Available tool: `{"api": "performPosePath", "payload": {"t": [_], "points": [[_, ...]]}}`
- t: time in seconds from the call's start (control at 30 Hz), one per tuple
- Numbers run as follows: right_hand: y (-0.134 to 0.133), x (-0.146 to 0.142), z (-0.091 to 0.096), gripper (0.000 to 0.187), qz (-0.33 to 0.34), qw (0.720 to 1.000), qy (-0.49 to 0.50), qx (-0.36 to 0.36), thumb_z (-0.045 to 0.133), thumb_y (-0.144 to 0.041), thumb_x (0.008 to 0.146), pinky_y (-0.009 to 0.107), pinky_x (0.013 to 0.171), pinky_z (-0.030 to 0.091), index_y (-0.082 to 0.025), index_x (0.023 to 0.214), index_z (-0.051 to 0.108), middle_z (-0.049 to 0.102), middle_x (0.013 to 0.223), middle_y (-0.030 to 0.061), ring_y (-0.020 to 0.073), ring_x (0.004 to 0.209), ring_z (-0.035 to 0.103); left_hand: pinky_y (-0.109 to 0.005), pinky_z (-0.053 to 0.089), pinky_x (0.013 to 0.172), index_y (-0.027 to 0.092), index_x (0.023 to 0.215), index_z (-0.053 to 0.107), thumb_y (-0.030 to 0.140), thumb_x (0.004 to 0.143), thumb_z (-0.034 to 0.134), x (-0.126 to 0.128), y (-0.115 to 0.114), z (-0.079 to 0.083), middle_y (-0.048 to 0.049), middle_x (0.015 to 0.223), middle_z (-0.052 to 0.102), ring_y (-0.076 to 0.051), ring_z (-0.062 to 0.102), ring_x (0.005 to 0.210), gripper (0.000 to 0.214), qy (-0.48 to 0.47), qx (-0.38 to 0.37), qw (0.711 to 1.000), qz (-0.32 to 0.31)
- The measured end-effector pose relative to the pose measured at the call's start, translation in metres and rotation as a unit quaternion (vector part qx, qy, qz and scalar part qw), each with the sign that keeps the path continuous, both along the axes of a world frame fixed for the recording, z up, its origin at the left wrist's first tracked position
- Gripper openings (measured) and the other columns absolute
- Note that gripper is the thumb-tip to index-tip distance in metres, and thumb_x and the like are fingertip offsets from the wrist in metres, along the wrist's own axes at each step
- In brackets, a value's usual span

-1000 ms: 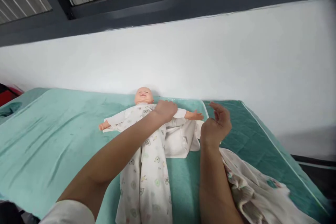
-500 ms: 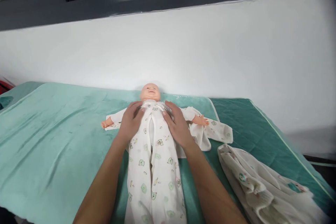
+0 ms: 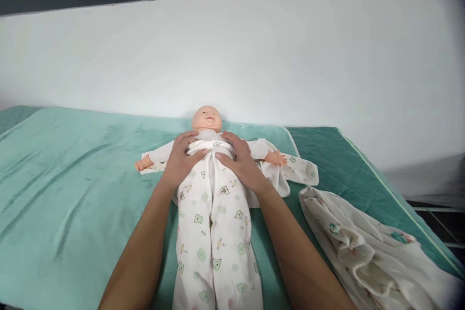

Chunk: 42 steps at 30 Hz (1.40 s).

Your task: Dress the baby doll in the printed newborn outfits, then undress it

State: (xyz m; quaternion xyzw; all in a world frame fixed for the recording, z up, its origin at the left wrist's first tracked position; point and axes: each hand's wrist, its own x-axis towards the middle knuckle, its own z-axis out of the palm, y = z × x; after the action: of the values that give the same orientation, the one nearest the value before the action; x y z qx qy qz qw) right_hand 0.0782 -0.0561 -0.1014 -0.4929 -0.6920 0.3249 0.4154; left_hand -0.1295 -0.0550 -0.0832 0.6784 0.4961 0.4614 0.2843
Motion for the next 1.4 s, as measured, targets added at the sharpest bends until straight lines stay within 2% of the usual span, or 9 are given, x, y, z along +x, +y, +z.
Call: {"api": "performPosePath", "payload": {"t": [0.13,0.3,0.5,0.63,0.77,0.93,1.03,1.23,1.4], "points": [[-0.006,-0.004,0.006,0.041,0.007,0.998,-0.01,0.054,0.066,-0.049,0.088,0.056,0.125,0.009,-0.031,0.123,0.056,0.048,0.154,0.0064,0.0283,0.149,0.035,-0.038,0.046,0.101,0.023,0.086,0.066,0.033,0.091,0.068,0.002,-0.001,-0.003,-0.0054,0.121,0.063,-0.021,0.057,0.12,0.012,0.03,0.122,0.992,-0.02],[-0.011,-0.01,0.011,0.029,0.011,0.992,-0.013,0.127,0.068,-0.045,0.087,0.053,0.122,0.02,-0.028,0.105,0.054,0.051,0.15,0.0079,0.0277,0.144,0.04,-0.037,0.045,0.086,0.023,0.084,0.061,0.036,0.095,0.062,0.005,-0.002,-0.004,-0.0021,0.088,0.062,-0.019,0.056,0.091,0.017,0.107,0.231,0.967,0.007],[-0.016,-0.012,0.013,0.03,-0.024,0.989,-0.03,0.144,0.07,-0.052,0.085,0.052,0.116,0.028,-0.026,0.087,0.053,0.049,0.149,0.007,0.031,0.139,0.041,-0.038,0.043,0.083,0.024,0.08,0.057,0.043,0.099,0.052,0.006,-0.006,-0.003,-0.0037,0.082,0.062,-0.021,0.056,0.086,0.028,0.163,0.19,0.968,0.017],[-0.024,-0.004,0.015,0.035,-0.025,0.991,-0.016,0.132,0.064,-0.055,0.087,0.052,0.113,0.031,-0.025,0.072,0.053,0.058,0.131,0.0076,0.031,0.127,0.047,-0.037,0.042,0.084,0.024,0.085,0.061,0.048,0.099,0.05,-0.001,-0.002,-0.01,-0.005,0.086,0.064,-0.023,0.056,0.088,0.031,0.188,0.19,0.963,0.035],[-0.034,0.008,0.011,0.039,-0.001,0.989,0.071,0.131,0.058,-0.055,0.091,0.047,0.107,0.039,-0.024,0.068,0.056,0.061,0.111,0.0078,0.0277,0.112,0.054,-0.036,0.04,0.085,0.023,0.089,0.064,0.051,0.098,0.051,-0.009,0.004,-0.018,-0.0058,0.09,0.068,-0.024,0.058,0.09,0.032,0.187,0.19,0.963,0.049],[-0.049,0.022,-0.009,0.053,-0.079,0.976,0.18,0.094,0.06,-0.064,0.086,0.041,0.082,0.048,-0.023,0.056,0.043,0.055,0.084,0.0054,0.0226,0.082,0.054,-0.035,0.04,0.082,0.022,0.09,0.065,0.054,0.098,0.049,-0.013,0.008,-0.026,-0.0069,0.09,0.069,-0.024,0.06,0.086,0.037,0.19,0.189,0.96,0.08],[-0.063,0.027,-0.02,0.055,-0.109,0.976,0.188,0.031,0.059,-0.07,0.084,0.036,0.069,0.045,-0.023,0.059,0.045,0.049,0.07,0.0028,0.0198,0.072,0.048,-0.034,0.041,0.082,0.022,0.09,0.065,0.054,0.098,0.05,-0.012,0.01,-0.029,-0.0068,0.09,0.07,-0.023,0.06,0.086,0.037,0.186,0.184,0.962,0.084],[-0.08,0.028,-0.025,0.047,-0.004,0.993,0.081,-0.084,0.072,-0.064,0.078,0.028,0.058,0.032,-0.02,0.073,0.057,0.047,0.066,-0.0027,0.0136,0.064,0.04,-0.031,0.044,0.084,0.021,0.088,0.065,0.047,0.094,0.058,-0.008,0.008,-0.02,-0.0026,0.091,0.07,-0.02,0.061,0.087,0.027,0.095,0.124,0.987,0.034],[-0.074,0.026,-0.032,0.048,-0.048,0.992,0.083,-0.086,0.072,-0.062,0.075,0.026,0.054,0.026,-0.02,0.067,0.051,0.041,0.063,-0.0042,0.0116,0.062,0.035,-0.031,0.045,0.079,0.021,0.076,0.061,0.043,0.088,0.065,-0.009,-0.013,-0.007,0.0001,0.081,0.065,-0.018,0.058,0.082,0.025,0.053,0.081,0.995,0.011]]}}
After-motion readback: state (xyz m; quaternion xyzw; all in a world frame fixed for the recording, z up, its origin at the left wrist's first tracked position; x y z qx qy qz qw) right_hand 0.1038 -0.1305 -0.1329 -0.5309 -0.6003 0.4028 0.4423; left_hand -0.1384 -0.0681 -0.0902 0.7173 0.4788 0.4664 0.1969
